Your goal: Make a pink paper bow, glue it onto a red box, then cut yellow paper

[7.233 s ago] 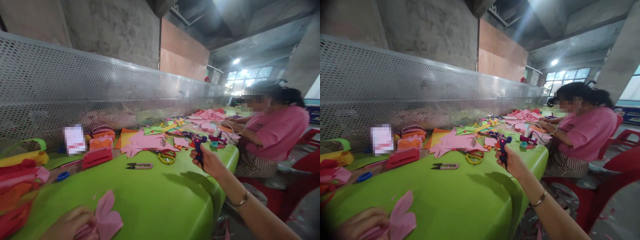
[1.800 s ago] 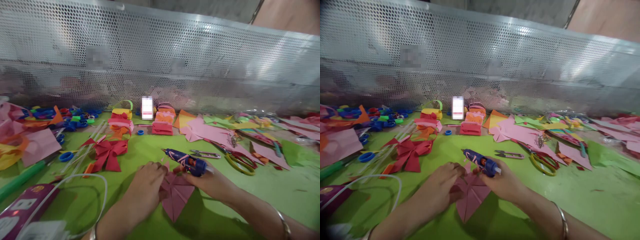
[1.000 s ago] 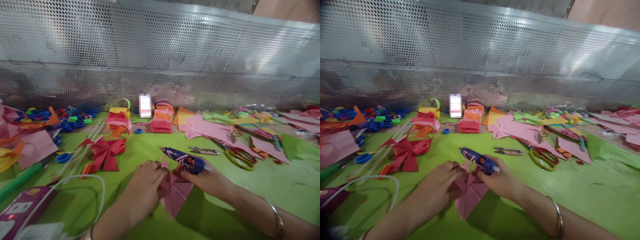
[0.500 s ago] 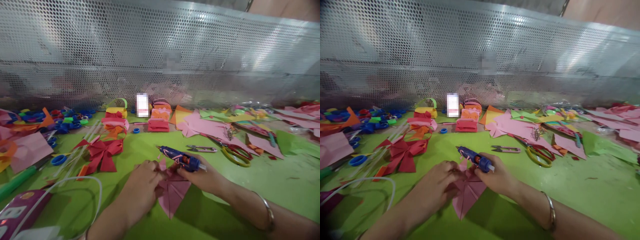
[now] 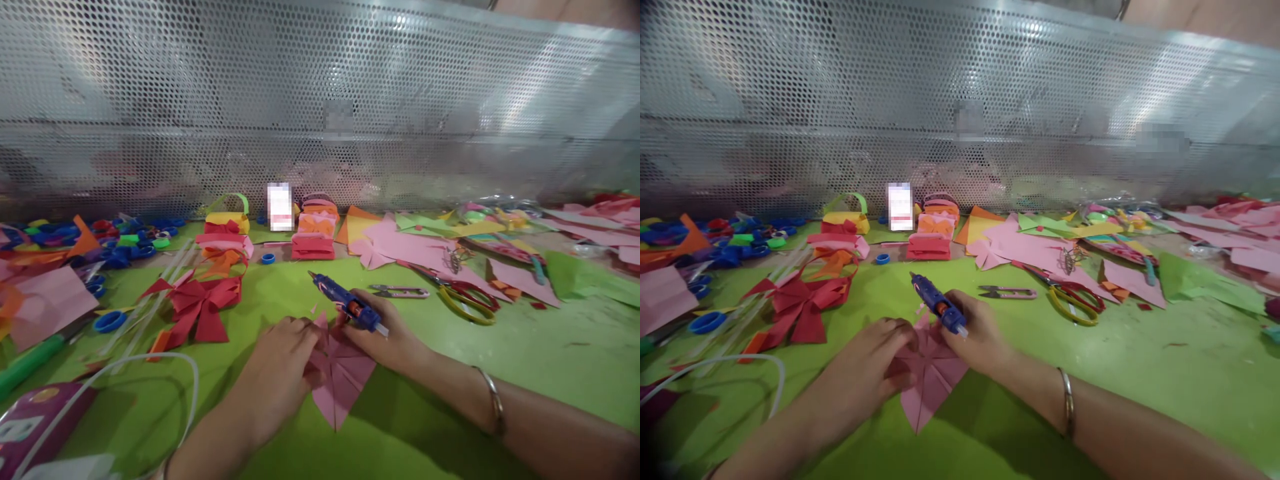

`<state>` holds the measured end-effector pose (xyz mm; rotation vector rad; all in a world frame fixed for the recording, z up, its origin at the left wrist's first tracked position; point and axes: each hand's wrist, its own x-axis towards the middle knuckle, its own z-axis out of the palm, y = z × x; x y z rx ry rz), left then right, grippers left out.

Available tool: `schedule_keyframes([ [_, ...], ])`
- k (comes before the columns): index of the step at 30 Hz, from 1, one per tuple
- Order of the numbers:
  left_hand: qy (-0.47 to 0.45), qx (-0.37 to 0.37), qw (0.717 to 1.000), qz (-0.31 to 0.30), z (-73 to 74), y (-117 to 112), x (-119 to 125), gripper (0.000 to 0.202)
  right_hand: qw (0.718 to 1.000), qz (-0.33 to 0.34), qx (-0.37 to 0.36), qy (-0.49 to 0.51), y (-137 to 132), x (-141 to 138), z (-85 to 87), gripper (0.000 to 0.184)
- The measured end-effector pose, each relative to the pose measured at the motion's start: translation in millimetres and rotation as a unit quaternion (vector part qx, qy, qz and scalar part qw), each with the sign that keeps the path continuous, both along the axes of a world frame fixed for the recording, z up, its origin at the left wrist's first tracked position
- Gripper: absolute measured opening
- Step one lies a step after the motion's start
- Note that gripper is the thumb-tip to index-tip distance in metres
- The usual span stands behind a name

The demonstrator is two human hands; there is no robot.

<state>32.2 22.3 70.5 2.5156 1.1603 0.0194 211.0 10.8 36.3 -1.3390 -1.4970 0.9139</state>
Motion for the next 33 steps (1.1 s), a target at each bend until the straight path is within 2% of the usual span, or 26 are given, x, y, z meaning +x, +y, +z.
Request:
schedule_keyframes([
  [5,0.017,0.003,1.0,0.007,0.4,0,1,0.03,0.999,0.043,0.007,0.0,-1,0,9.4,0.006],
  [11,-0.019,0.002,1.0,0.004,-0.1,1,-1,0.035,0.995,0.083,0.034,-0.051,-5,1,14.7,0.006],
  [14,-0.026,-0.004,1.0,-0.001,3.0,1,-1,0.027,0.995,0.086,0.029,-0.051,-5,2,13.0,0.005],
  [18,-0.022,-0.01,1.0,0.006,6.8,1,0,0.029,0.993,0.092,0.044,-0.065,-4,3,7.3,0.008],
  [23,-0.023,-0.017,1.0,0.009,9.6,-1,0,0.02,0.989,0.115,0.052,-0.075,-4,5,6.5,0.013],
  [33,-0.02,-0.018,1.0,0.004,8.4,0,1,0.027,0.989,0.108,0.061,-0.076,-3,6,3.1,0.014],
])
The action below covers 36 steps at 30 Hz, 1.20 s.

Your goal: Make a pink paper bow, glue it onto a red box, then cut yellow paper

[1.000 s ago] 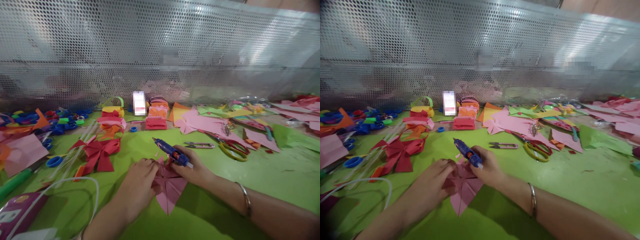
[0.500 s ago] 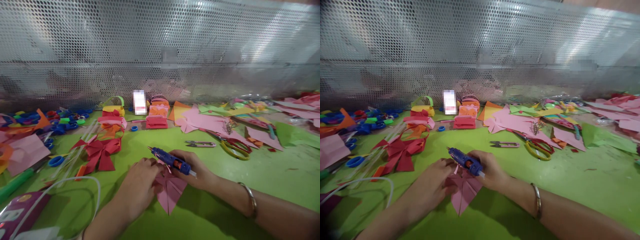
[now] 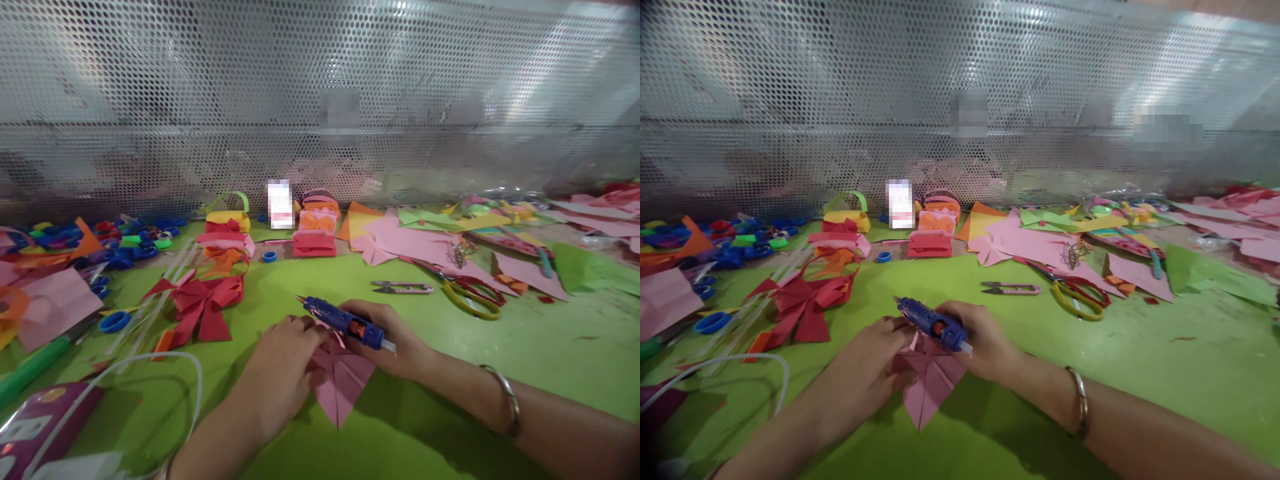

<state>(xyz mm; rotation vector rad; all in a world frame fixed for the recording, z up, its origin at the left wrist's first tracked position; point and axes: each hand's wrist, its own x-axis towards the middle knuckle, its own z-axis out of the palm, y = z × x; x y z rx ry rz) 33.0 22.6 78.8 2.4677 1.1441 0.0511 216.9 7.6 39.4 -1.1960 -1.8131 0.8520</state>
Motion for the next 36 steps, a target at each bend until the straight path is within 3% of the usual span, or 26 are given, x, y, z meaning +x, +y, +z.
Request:
schedule_keyframes([
  [10,-0.006,-0.005,1.0,-0.008,2.3,0,0,0.014,1.0,0.0,-0.007,0.021,-1,-1,-0.8,0.016],
  [20,-0.011,0.01,1.0,-0.003,-5.8,2,0,0.031,0.999,-0.033,-0.036,0.023,0,-2,-2.4,0.014],
  [36,-0.018,0.013,1.0,-0.019,-9.6,1,-2,0.033,0.998,-0.048,-0.043,0.008,1,-3,-4.0,0.015],
])
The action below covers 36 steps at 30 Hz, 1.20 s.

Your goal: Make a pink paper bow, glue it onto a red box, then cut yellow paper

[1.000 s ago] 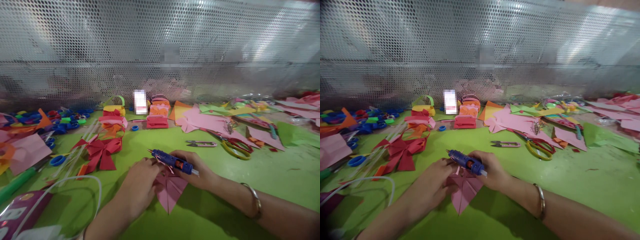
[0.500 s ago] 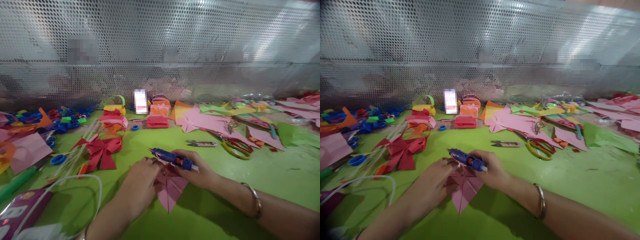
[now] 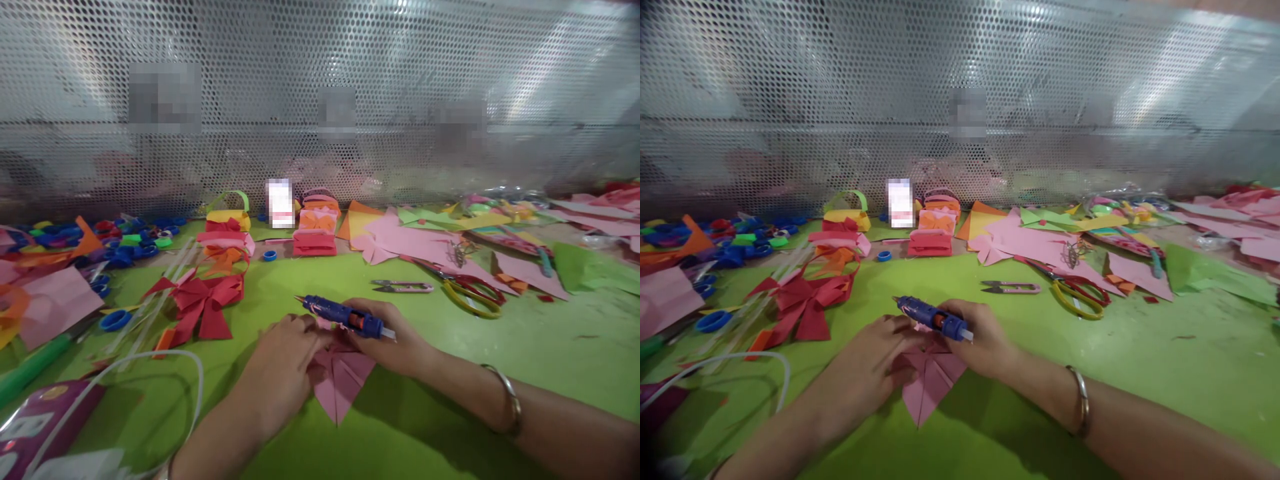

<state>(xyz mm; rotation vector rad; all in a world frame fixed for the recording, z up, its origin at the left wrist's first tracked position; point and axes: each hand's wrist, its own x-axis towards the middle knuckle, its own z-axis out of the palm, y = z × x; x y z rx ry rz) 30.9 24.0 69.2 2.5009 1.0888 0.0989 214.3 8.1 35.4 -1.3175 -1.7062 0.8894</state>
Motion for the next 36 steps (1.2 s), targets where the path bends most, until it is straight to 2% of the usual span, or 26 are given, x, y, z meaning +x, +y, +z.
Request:
schedule_keyframes([
  [3,0.008,0.006,1.0,-0.008,-1.1,-1,-1,0.035,1.0,-0.002,0.011,-0.009,0,0,0.6,0.016],
  [9,0.02,0.034,0.999,-0.022,-5.5,1,-2,0.025,1.0,-0.005,0.016,-0.019,0,0,3.0,0.012],
  [14,0.024,0.028,0.999,-0.03,1.0,2,-2,0.023,1.0,-0.006,0.001,-0.016,-2,0,3.2,0.01],
  [21,0.042,0.008,0.999,-0.005,3.3,-3,-2,0.033,0.991,-0.085,-0.031,0.094,3,0,0.9,0.008],
  [24,0.042,0.014,0.999,0.001,3.1,-7,-1,0.035,0.984,-0.138,-0.034,0.112,8,6,6.6,0.009],
  [27,0.037,-0.002,0.999,0.015,8.3,-8,3,0.025,0.966,-0.186,-0.043,0.174,12,15,14.9,0.017],
  [29,0.027,-0.005,0.999,0.037,12.9,-6,5,0.019,0.955,-0.194,-0.046,0.22,13,21,21.3,0.024],
  [31,0.01,0.015,0.999,0.044,14.9,-3,6,0.025,0.953,-0.189,-0.05,0.231,13,27,27.8,0.027],
  [34,-0.019,0.052,0.998,-0.023,9.5,4,1,0.046,0.957,-0.179,-0.062,0.221,13,35,35.2,0.028],
  [36,-0.014,0.052,0.996,-0.075,2.6,8,-3,0.056,0.961,-0.157,-0.073,0.217,14,40,38.0,0.029],
])
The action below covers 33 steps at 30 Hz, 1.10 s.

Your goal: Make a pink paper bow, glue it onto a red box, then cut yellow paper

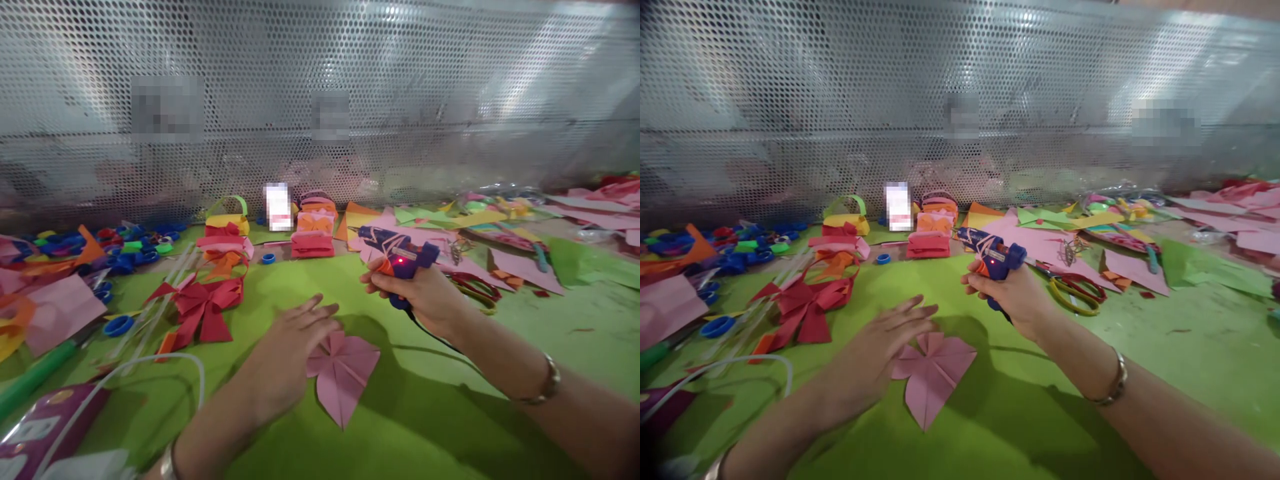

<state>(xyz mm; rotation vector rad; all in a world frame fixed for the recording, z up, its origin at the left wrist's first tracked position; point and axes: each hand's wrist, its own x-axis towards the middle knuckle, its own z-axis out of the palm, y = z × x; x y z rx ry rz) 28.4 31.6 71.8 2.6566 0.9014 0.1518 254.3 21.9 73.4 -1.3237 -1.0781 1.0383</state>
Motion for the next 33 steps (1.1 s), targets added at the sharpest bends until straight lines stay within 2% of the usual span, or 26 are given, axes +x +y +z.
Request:
schedule_keyframes([
  [3,0.038,0.029,0.999,0.009,-5.0,2,-2,0.045,0.999,0.044,-0.003,-0.02,2,8,3.7,0.029],
  [6,0.1,0.07,0.991,0.063,3.9,-2,1,0.034,0.997,0.035,0.018,-0.069,2,15,10.1,0.026],
  [10,0.179,0.026,0.968,0.174,22.5,-10,3,0.026,0.989,0.008,0.042,-0.139,1,22,19.7,0.022],
  [12,0.175,0.015,0.963,0.206,25.1,-11,0,0.029,0.985,0.007,0.052,-0.162,0,26,21.8,0.022],
  [15,0.114,0.027,0.981,0.155,20.1,-9,-6,0.052,0.981,-0.002,0.067,-0.182,-1,31,21.2,0.022],
  [17,0.08,0.018,0.991,0.11,16.1,-7,-9,0.06,0.982,-0.004,0.066,-0.176,0,32,19.7,0.022],
  [22,0.092,-0.023,0.99,0.105,16.4,-8,-7,0.044,0.985,0.021,0.058,-0.163,0,31,18.3,0.023],
  [26,0.103,-0.02,0.989,0.107,16.4,-7,-6,0.027,0.983,0.023,0.039,-0.177,-1,27,21.4,0.021],
  [33,0.083,-0.011,0.993,0.083,11.7,-3,-11,0.025,0.986,0.005,0.017,-0.167,-4,20,29.6,0.018],
])
